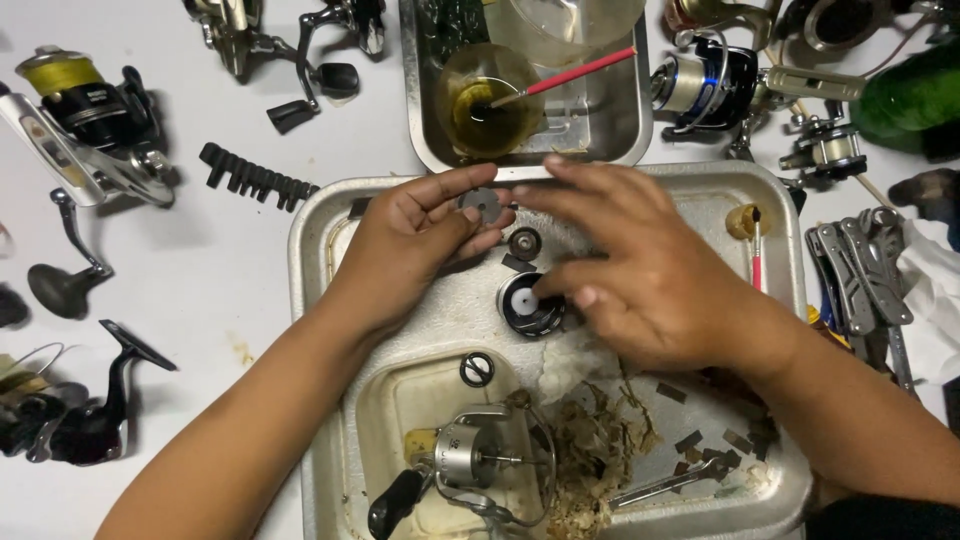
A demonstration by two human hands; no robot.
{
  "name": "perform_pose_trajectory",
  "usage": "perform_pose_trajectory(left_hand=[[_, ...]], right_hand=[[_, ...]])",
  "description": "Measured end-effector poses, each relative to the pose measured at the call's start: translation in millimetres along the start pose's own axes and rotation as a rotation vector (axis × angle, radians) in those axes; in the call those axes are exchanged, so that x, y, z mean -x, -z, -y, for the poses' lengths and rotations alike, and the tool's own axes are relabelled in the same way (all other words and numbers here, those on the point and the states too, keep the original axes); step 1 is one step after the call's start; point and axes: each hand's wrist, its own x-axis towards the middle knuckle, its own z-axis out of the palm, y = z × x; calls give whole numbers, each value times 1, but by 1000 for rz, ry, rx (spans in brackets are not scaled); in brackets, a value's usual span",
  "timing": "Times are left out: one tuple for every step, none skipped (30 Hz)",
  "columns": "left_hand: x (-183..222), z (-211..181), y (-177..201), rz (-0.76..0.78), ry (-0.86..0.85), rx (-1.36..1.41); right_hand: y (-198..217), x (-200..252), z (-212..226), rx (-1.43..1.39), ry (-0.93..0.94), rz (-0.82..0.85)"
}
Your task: Reassembling the internal mechanical components of a fishing reel on a workbench.
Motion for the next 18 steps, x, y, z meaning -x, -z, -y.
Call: perform_pose_trajectory(left_hand=[[0,0,-1,-3,-2,2],[0,0,-2,-19,19,-7],[-2,-2,-3,-32,35,-18],[-1,-2,-4,-32,28,-20],[-1,-2,-5,-40,33,-20],[-1,-2,-5,-48,38,-19],[-1,-1,-5,-49,36,-19],[0,0,-5,-44,30,11],[-1,1,-5,-38,24,38],[0,0,-6,-38,21,38],[0,-1,-7,-47,43,51],[1,-2,-8,-55,65,64],[0,-2,-8,-56,62,64],[0,-1,-8,-55,56,54],[0,0,-7,-54,51,45],[0,0,-7,-55,49,47],[-1,0,-7,-56,66,44],[-1,0,-6,-57,83,42]], right_hand=[[2,-2,-2,-1,3,2],[5,-3,-4,46,-7,-107],[9,-6,-6,96,-13,-220],[7,-8,-7,99,-7,-222],[6,-11,-8,110,-75,-205],[5,-13,-9,120,-143,-188],[3,-18,-10,122,-140,-187],[0,-22,-10,48,-170,-173],[-3,-27,-11,-26,-200,-160],[-4,-31,-10,-24,-197,-161],[-6,-35,-9,-110,-308,-145],[-8,-40,-8,-197,-419,-128],[-9,-41,-10,-196,-417,-127],[-10,-42,-13,-263,-478,-99],[-11,-42,-15,-330,-540,-68],[-10,-43,-13,-329,-539,-66],[-9,-43,-11,-354,-553,-73],[-8,-44,-10,-379,-566,-80]])
